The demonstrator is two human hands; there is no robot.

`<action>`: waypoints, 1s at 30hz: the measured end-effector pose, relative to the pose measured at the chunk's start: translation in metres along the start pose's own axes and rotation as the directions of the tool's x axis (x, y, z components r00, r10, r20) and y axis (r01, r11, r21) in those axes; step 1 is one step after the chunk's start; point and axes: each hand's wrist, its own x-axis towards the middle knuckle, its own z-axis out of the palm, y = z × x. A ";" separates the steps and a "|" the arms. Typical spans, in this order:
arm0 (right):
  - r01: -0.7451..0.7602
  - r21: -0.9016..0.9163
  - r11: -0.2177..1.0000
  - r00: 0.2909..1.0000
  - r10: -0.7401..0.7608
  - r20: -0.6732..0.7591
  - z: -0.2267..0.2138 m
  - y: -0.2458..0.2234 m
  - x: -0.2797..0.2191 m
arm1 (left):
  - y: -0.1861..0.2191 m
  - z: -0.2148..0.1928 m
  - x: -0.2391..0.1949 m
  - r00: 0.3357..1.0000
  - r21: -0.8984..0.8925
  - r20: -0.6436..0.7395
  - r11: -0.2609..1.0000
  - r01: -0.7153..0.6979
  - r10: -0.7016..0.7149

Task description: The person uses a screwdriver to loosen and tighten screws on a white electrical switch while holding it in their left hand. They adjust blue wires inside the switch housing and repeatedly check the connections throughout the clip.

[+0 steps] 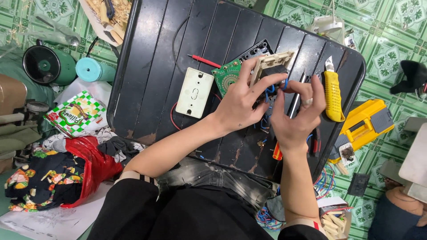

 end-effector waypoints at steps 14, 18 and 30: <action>-0.058 -0.152 0.987 0.991 0.039 -0.128 0.009 0.001 -0.005 | -0.004 0.025 -0.009 0.986 -0.022 -0.165 1.000 -0.018 0.014; -0.066 -0.035 0.997 0.986 0.059 -0.158 0.007 0.004 -0.002 | -0.011 0.025 -0.010 0.983 -0.015 -0.184 1.000 -0.014 0.011; -0.200 0.196 0.960 0.957 0.234 -0.172 0.003 0.009 -0.002 | -0.005 0.023 -0.007 0.972 0.002 -0.233 0.999 -0.042 0.041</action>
